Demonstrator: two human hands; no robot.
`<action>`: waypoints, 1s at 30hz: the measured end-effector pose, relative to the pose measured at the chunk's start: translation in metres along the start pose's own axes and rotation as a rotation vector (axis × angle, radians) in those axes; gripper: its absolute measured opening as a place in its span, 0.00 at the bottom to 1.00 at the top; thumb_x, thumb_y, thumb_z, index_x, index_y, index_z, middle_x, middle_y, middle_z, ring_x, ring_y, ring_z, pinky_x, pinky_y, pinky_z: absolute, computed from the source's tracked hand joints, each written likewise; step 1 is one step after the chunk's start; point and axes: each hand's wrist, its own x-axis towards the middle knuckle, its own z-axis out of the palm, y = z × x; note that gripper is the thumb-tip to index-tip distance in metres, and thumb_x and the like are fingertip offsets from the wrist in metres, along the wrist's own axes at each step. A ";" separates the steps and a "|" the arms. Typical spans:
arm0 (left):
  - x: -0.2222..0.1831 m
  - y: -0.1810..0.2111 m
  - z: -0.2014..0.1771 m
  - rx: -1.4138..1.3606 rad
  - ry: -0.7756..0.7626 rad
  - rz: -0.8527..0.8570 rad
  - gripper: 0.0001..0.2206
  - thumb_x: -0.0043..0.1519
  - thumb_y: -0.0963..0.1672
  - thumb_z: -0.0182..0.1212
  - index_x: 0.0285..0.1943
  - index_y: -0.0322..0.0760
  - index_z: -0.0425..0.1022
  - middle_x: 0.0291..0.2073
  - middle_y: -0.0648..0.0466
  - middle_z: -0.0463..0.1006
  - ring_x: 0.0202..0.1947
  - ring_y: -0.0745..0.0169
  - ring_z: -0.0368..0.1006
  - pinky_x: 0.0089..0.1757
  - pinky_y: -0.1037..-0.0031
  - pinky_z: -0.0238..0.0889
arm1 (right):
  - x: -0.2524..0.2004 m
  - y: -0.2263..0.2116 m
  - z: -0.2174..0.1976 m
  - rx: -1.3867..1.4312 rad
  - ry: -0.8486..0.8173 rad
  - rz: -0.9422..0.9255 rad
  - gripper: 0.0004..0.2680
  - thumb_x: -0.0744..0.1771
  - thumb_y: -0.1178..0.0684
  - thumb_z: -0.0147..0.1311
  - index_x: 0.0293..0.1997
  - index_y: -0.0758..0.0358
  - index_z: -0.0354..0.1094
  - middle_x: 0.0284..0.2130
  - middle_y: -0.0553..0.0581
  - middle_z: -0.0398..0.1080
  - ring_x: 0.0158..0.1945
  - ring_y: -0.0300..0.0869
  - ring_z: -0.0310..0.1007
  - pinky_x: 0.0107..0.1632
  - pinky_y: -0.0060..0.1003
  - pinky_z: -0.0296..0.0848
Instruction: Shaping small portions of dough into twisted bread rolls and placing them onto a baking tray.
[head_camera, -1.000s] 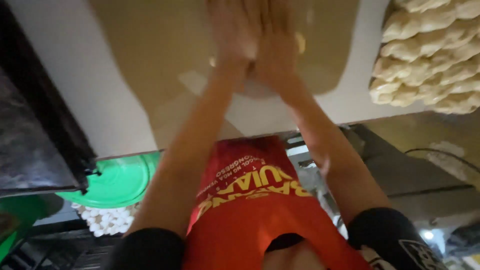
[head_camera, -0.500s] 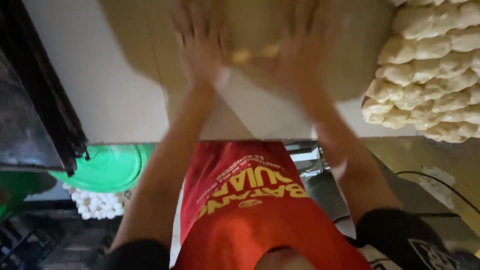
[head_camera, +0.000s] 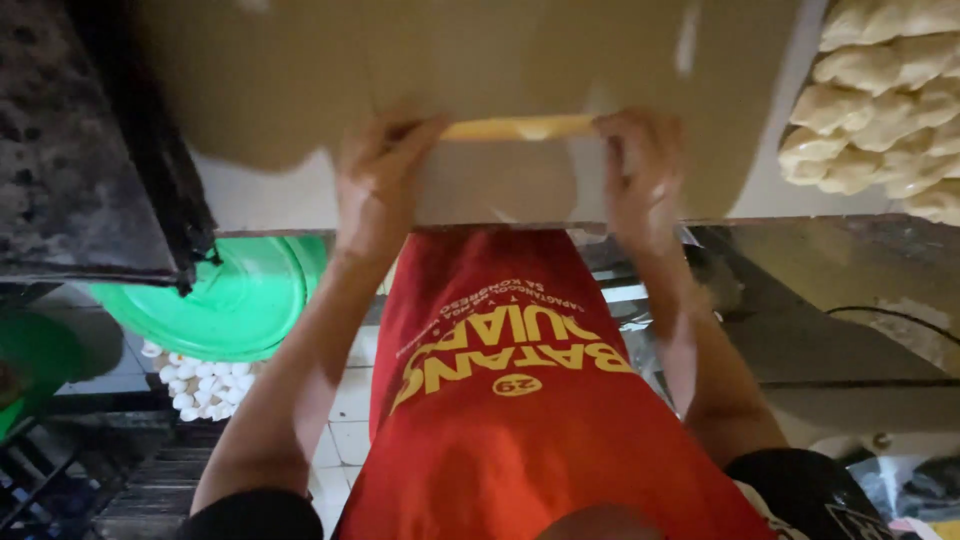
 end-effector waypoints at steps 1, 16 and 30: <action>-0.008 -0.008 -0.010 0.120 0.007 -0.024 0.09 0.67 0.45 0.57 0.51 0.59 0.82 0.42 0.60 0.75 0.43 0.59 0.72 0.43 0.72 0.70 | -0.009 -0.015 0.010 -0.039 -0.033 0.006 0.06 0.68 0.57 0.56 0.49 0.52 0.72 0.41 0.50 0.68 0.49 0.47 0.69 0.59 0.49 0.56; 0.051 -0.060 0.058 0.371 -0.251 0.026 0.23 0.66 0.47 0.48 0.70 0.33 0.61 0.67 0.40 0.59 0.68 0.36 0.51 0.65 0.50 0.41 | 0.051 0.167 0.123 -0.611 -0.540 0.219 0.07 0.61 0.46 0.52 0.32 0.49 0.57 0.27 0.53 0.58 0.31 0.53 0.58 0.34 0.58 0.57; -0.013 0.015 0.052 0.320 -0.735 0.050 0.35 0.62 0.44 0.58 0.77 0.48 0.42 0.74 0.48 0.40 0.72 0.47 0.42 0.65 0.55 0.49 | -0.004 -0.115 0.054 -0.144 -0.541 0.295 0.31 0.70 0.32 0.32 0.75 0.65 0.27 0.74 0.66 0.28 0.77 0.56 0.23 0.74 0.55 0.26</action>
